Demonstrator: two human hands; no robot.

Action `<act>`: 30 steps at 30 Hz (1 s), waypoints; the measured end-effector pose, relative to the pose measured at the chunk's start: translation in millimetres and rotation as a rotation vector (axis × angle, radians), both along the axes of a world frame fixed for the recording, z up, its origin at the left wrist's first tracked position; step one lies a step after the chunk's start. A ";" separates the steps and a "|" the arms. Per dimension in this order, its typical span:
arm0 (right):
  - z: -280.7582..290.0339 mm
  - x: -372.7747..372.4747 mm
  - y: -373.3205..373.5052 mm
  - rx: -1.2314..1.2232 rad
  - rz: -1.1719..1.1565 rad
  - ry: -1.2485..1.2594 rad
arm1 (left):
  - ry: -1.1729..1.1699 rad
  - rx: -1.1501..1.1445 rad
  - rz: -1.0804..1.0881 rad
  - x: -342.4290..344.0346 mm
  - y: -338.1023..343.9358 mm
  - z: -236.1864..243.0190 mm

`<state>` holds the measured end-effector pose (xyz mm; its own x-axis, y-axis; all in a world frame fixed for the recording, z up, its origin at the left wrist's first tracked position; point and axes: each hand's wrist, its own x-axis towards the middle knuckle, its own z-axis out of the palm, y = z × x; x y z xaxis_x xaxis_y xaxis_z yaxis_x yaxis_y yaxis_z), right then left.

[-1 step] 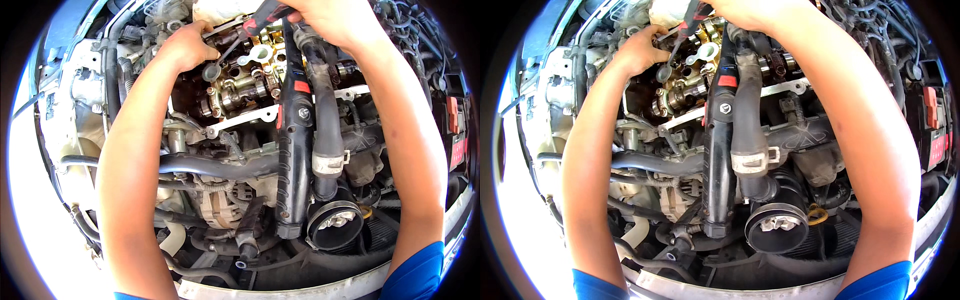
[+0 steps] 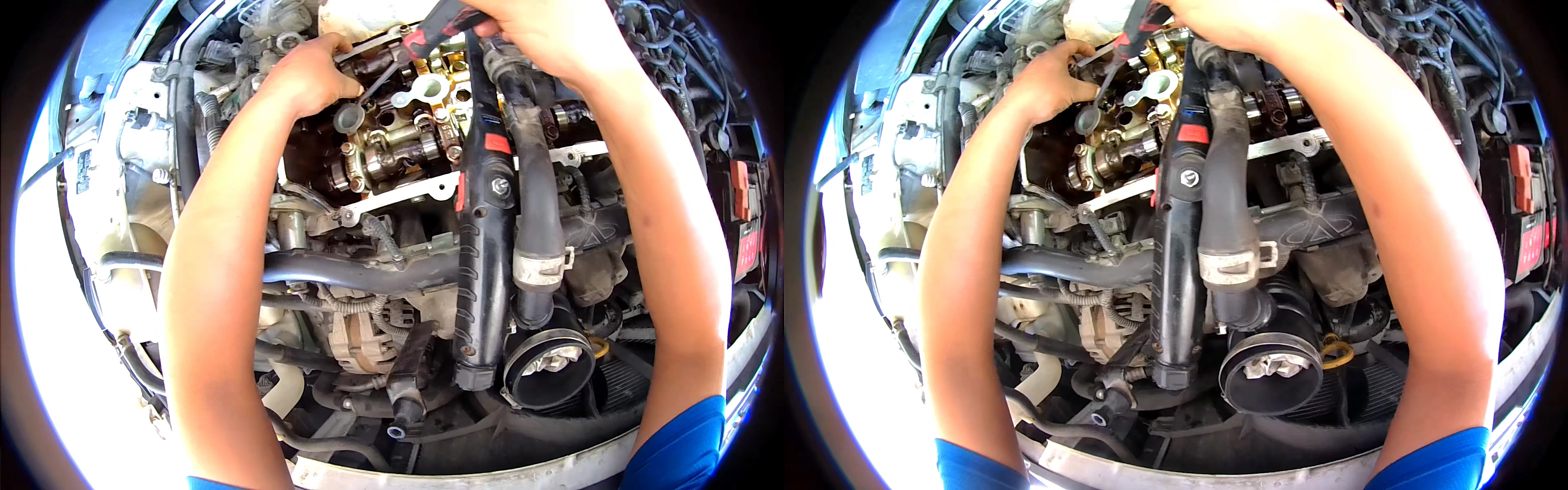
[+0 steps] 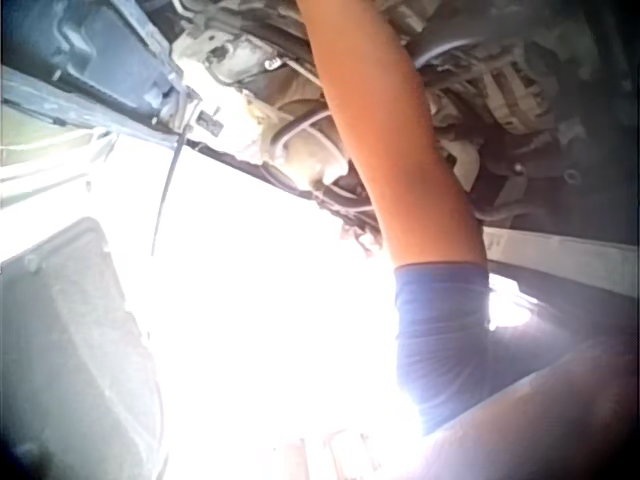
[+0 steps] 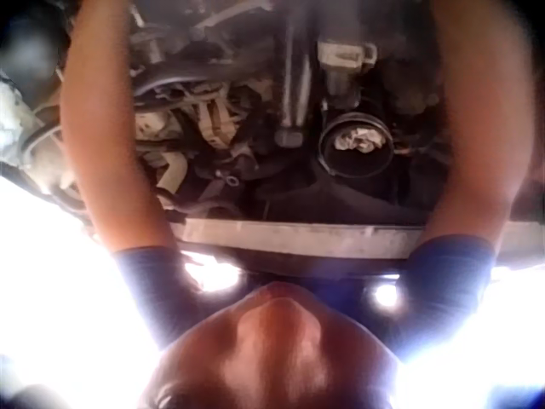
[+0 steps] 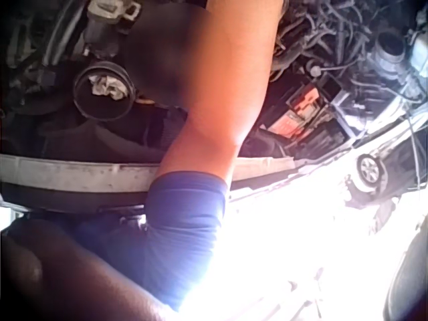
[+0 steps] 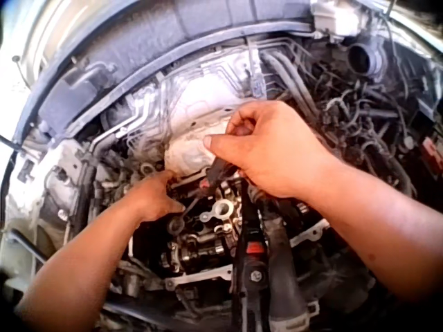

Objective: The person works on the exposed cylinder head of a car engine using a screwdriver. They manipulate small metal components and wipe the engine area with a cloth.

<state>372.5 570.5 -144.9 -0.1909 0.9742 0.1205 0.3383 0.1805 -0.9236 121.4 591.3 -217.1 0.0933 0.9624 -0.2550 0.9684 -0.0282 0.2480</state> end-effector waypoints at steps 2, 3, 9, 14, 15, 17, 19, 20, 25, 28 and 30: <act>4.0 -3.3 -1.7 -0.030 -0.013 0.026 | 0.045 0.025 -0.016 1.3 -1.6 2.3; 8.2 -7.5 -3.1 -0.071 -0.068 0.022 | 0.053 0.024 -0.016 0.3 -1.0 1.8; -2.0 -8.4 -2.6 -0.007 -0.052 0.069 | 0.057 0.042 -0.008 0.2 1.4 -3.4; 3.3 -11.6 -6.1 -0.057 -0.061 -0.017 | 0.053 0.026 -0.007 -2.0 2.5 -4.7; 5.6 -15.2 -5.6 -0.091 -0.079 -0.024 | 0.052 0.033 -0.011 -3.1 3.2 -5.8; 4.7 -15.1 -5.7 -0.115 -0.072 -0.002 | 0.053 0.026 -0.015 -1.2 2.8 -4.7; 3.0 -12.0 -7.8 -0.094 -0.020 0.057 | 0.060 0.003 -0.015 0.6 3.0 -2.0; 5.7 -13.3 -8.3 -0.120 -0.059 0.007 | 0.061 0.011 -0.010 0.4 2.3 -2.2; -3.2 -14.5 -12.1 0.118 -0.039 -0.137 | 0.074 -0.012 0.012 2.1 1.5 1.9; 1.5 -7.1 -9.1 0.080 0.123 -0.111 | 0.114 -0.018 -0.012 3.4 2.3 1.9; 2.7 -12.3 -22.5 0.243 0.078 -0.233 | 0.088 0.028 -0.038 1.2 3.2 -3.3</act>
